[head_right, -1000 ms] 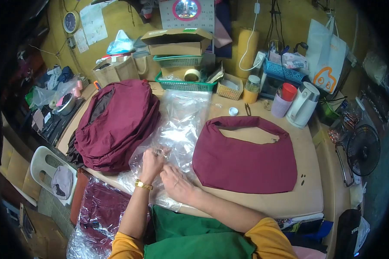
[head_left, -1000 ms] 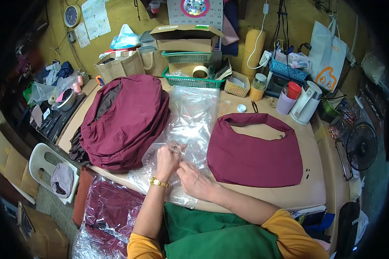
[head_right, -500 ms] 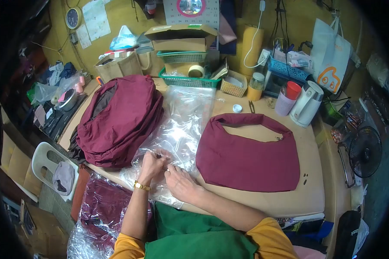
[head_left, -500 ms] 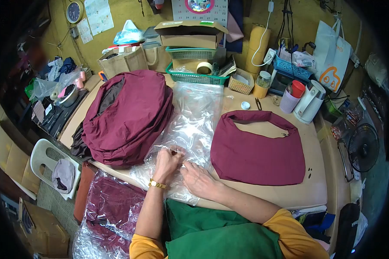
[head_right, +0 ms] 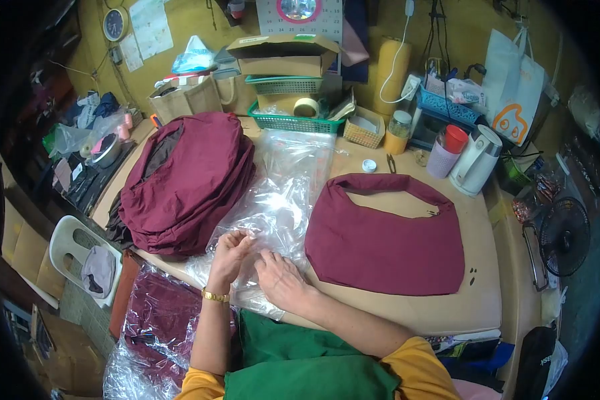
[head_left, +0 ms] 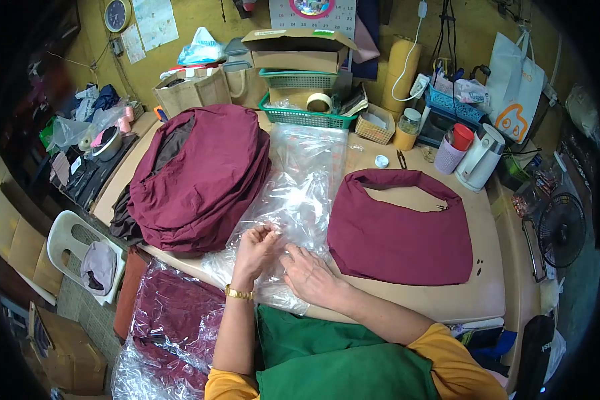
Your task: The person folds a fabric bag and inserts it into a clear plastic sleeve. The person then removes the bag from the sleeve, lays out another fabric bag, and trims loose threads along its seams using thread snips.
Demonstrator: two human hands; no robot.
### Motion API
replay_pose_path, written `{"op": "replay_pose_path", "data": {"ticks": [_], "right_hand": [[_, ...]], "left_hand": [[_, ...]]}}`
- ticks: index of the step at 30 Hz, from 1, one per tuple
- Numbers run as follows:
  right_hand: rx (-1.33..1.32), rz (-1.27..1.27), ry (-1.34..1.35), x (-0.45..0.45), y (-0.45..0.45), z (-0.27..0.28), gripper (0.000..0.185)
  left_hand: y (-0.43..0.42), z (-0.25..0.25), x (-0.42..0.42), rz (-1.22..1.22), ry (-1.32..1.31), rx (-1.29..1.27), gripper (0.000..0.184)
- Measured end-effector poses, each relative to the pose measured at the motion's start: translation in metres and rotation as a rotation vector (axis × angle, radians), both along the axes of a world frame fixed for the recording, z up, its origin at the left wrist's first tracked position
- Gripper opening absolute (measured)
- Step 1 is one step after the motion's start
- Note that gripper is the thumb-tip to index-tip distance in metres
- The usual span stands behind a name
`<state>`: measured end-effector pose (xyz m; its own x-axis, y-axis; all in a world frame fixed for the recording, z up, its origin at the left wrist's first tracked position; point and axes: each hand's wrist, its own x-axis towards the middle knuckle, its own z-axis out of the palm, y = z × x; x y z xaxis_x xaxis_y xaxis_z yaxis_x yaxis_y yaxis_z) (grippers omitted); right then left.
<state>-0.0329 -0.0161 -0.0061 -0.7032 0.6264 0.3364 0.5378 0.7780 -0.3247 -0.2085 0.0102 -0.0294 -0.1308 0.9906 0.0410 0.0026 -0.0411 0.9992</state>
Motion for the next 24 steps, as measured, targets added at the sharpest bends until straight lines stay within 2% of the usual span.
{"op": "replay_pose_path", "data": {"ticks": [2, 3, 4, 6, 7, 10, 11, 12, 14, 15, 16, 18, 19, 20, 22, 24], "right_hand": [[-0.004, 0.000, 0.019, 0.001, 0.000, 0.001, 0.015], [-0.104, 0.017, 0.033, 0.001, 0.000, 0.004, 0.019], [-0.204, 0.033, 0.047, 0.000, 0.000, 0.006, 0.023], [-0.160, 0.065, 0.091, -0.002, 0.003, 0.008, 0.023], [-0.113, 0.096, 0.133, -0.003, 0.003, 0.008, 0.023], [-0.045, 0.053, 0.012, -0.002, 0.006, 0.003, 0.022], [-0.045, 0.052, 0.014, -0.002, 0.007, 0.002, 0.022], [-0.070, 0.010, -0.067, -0.002, 0.009, 0.001, 0.023], [-0.090, -0.030, -0.149, -0.002, 0.014, 0.004, 0.024], [-0.092, -0.029, -0.193, -0.002, 0.019, 0.008, 0.029], [-0.097, -0.029, -0.236, -0.003, 0.021, 0.010, 0.035], [-0.147, -0.095, -0.267, -0.006, 0.026, 0.007, 0.040], [-0.198, -0.162, -0.302, -0.008, 0.028, 0.005, 0.045], [-0.198, -0.160, -0.302, -0.007, 0.029, 0.003, 0.045], [-0.259, -0.174, -0.344, -0.005, 0.031, 0.002, 0.053], [-0.254, -0.169, -0.264, -0.006, 0.025, 0.008, 0.048]], "left_hand": [[-0.006, 0.005, 0.000, -0.098, -0.507, -0.050, 0.026], [-0.004, 0.002, 0.002, -0.020, -0.475, -0.036, 0.042], [-0.001, 0.000, 0.005, -0.020, -0.472, -0.035, 0.042], [0.005, -0.004, 0.009, 0.317, 0.988, 0.524, 0.039], [0.010, -0.013, 0.006, 0.269, 1.059, 0.389, 0.037], [0.009, -0.008, 0.009, 0.275, 1.080, 0.250, 0.027], [0.011, -0.013, 0.003, 0.228, 1.015, 0.284, 0.019], [0.010, -0.013, 0.005, 0.227, 1.015, 0.283, 0.019], [0.011, -0.010, 0.010, 0.310, 0.903, 0.213, 0.013], [0.011, -0.011, 0.005, 0.161, 0.720, 0.131, 0.018], [0.011, -0.013, 0.006, 0.161, 0.722, 0.131, 0.018], [0.011, -0.015, 0.006, 0.055, 0.282, 0.202, 0.025], [0.012, -0.020, 0.001, 0.036, 0.504, 0.285, 0.033], [0.013, -0.027, -0.002, 0.038, 0.504, 0.285, 0.033], [0.015, -0.037, -0.005, 0.204, 0.940, 0.402, 0.033], [0.019, -0.035, -0.005, 0.236, 0.855, 0.474, 0.031]]}}
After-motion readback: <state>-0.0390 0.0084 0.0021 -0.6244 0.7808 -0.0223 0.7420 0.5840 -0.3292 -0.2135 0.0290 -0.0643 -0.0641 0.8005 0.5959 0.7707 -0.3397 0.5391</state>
